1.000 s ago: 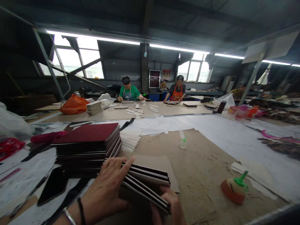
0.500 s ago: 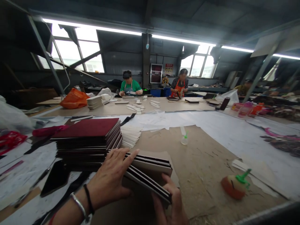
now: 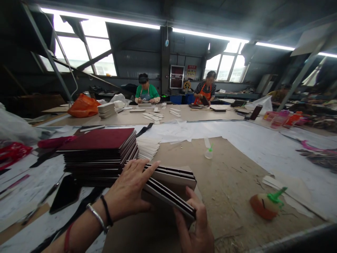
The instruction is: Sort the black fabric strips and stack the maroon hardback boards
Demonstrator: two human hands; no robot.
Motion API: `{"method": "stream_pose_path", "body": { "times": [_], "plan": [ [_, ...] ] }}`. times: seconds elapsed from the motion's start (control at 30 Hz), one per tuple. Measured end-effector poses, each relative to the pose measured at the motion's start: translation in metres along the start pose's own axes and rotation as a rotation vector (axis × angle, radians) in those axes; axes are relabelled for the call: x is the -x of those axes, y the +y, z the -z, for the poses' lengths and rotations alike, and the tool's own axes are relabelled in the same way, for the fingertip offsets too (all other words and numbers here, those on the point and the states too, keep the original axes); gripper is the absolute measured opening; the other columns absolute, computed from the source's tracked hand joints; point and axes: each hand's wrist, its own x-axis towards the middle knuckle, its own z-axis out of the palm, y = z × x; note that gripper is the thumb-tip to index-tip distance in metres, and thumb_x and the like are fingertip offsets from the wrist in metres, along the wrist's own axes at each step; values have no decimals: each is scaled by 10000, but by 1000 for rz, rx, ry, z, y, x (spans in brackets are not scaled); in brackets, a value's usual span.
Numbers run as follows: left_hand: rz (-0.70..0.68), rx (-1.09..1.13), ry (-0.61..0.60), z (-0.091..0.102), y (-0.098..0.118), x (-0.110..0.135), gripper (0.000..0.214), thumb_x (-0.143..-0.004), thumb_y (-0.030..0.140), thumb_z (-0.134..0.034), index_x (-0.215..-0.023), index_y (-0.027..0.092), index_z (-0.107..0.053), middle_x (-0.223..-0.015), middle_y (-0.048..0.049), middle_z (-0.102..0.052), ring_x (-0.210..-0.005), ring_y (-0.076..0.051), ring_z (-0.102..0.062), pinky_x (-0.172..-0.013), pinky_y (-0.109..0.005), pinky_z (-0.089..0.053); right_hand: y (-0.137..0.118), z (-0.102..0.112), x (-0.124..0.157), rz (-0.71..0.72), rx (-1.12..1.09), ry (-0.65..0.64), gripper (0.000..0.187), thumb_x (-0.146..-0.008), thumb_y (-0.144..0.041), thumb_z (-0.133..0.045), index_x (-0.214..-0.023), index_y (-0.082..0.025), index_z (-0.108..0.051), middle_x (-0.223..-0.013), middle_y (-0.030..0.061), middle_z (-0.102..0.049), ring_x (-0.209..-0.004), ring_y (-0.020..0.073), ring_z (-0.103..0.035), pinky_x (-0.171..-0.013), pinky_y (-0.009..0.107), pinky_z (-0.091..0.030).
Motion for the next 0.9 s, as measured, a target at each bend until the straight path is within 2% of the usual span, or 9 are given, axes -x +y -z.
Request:
{"method": "stream_pose_path", "body": {
  "times": [0.2,0.37,0.6,0.77,0.9],
  "plan": [
    [1,-1,-36,4,2,-2,1020,-471,378,-787,-1367,250,-317,-1320,-128,-382,-1220,-319,-338,-1032,-497,-245,0,2,1,-49,-33,-57,154,-897,-356,-487,-972,-221,-487,-1246,125,-541,-1140,214,-527,-883,303,-444],
    [-30,2,2,3,0,1,1050,-458,406,-801,-1370,262,-301,-1320,-120,-381,-1216,-318,-337,-1034,-506,-240,-1,3,-2,-73,-54,-57,170,-886,-347,-499,-988,-211,-488,-1216,136,-558,-1134,239,-531,-887,333,-451],
    [-61,-3,56,1,-1,7,1065,-438,353,-809,-1367,317,-289,-1326,-101,-365,-1219,-307,-336,-1029,-490,-254,-5,4,-1,-93,-33,-43,206,-878,-367,-506,-1015,-213,-488,-1198,127,-571,-1110,236,-550,-868,325,-469],
    [-123,-53,104,-3,-6,14,1130,-446,382,-818,-1397,346,-209,-1430,-99,-251,-1295,-334,-251,-1052,-509,-221,-5,5,0,-36,-29,-21,169,-879,-355,-507,-979,-219,-514,-1208,119,-566,-1123,239,-542,-883,330,-467],
    [-162,-102,89,-1,-7,21,1061,-523,410,-788,-1405,326,-205,-1484,-96,-166,-1344,-338,-164,-1072,-523,-179,-5,8,3,6,-45,-42,141,-885,-329,-500,-961,-212,-518,-1227,132,-551,-1152,244,-516,-897,342,-458]
  ]
}}
